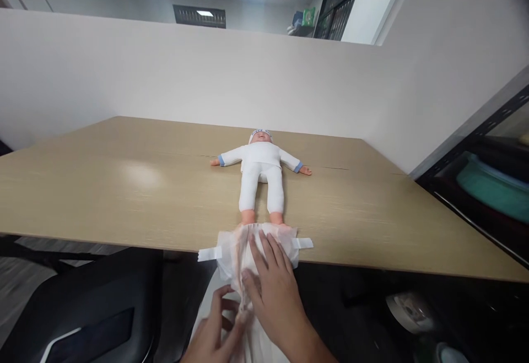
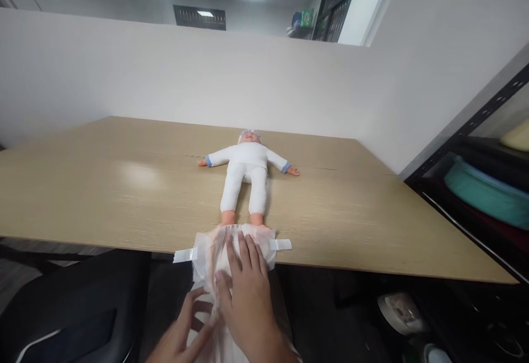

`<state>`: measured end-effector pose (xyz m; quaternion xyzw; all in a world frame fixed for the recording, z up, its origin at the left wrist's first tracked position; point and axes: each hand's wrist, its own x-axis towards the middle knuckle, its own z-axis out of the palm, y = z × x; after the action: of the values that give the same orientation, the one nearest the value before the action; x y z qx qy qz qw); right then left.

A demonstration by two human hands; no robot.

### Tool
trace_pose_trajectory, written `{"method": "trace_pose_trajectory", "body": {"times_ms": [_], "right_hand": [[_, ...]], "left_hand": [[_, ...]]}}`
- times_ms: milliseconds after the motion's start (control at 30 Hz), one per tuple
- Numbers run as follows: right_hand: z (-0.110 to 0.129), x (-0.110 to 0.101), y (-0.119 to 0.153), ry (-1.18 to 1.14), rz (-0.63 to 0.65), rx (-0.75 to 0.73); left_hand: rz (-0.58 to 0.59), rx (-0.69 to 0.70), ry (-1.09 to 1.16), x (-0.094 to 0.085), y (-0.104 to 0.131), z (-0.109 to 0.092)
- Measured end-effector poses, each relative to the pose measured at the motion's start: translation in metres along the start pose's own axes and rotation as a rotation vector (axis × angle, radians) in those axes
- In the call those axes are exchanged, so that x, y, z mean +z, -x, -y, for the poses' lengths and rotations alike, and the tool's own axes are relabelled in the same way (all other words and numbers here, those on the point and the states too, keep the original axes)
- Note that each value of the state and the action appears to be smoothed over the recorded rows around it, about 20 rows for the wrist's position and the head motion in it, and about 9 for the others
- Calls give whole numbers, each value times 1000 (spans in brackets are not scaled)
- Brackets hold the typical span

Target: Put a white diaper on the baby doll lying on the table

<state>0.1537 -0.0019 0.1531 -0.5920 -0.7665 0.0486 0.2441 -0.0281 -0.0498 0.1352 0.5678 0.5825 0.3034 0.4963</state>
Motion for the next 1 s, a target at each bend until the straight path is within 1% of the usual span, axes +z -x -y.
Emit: {"method": "trace_pose_trajectory", "body": {"times_ms": [67, 133, 200, 233, 267, 300, 333, 367, 400, 433, 500, 567, 600, 633, 700, 800, 900, 1000], "right_hand": [[0, 1, 0, -2, -13, 1], [1, 4, -1, 2, -40, -1], [1, 7, -1, 15, -69, -6], [1, 8, -1, 23, -79, -6], [2, 9, -2, 28, -85, -3], [2, 10, -2, 29, -88, 0], [2, 10, -2, 26, -88, 2], [3, 10, -2, 22, -89, 5], [3, 9, -2, 18, -89, 7], [4, 9, -2, 13, -86, 8], [4, 8, -2, 5, -78, 8], [3, 9, -2, 2, -76, 12], [2, 10, -2, 5, -82, 11], [-1, 13, -2, 11, -92, 8], [-8, 20, -2, 29, -108, -38], [-19, 35, 0, 47, -142, -111], [-25, 46, 4, 28, -162, -67], [-24, 48, 7, 17, -174, -40]], "left_hand": [[59, 117, -263, -33, -9, -21], [86, 239, -361, -65, -18, -54], [15, 398, -398, -88, -32, -89], [-56, 488, -460, -95, -42, -105], [-163, 579, -550, -99, -56, -118], [-259, 639, -653, -101, -72, -129], [-326, 673, -763, -99, -91, -138], [-365, 685, -884, -96, -111, -143], [-348, 701, -1013, -92, -131, -147], [-286, 756, -1127, -87, -150, -150], [-58, 921, -1315, -75, -180, -151], [173, 1060, -1406, -64, -201, -151], [257, 1102, -1417, -59, -207, -151], [314, 1126, -1413, -54, -213, -150], [379, 1156, -1390, -48, -220, -150], [437, 1222, -1346, -45, -231, -151], [493, 1338, -1221, -45, -244, -154], [521, 1440, -1108, -41, -256, -159]]}}
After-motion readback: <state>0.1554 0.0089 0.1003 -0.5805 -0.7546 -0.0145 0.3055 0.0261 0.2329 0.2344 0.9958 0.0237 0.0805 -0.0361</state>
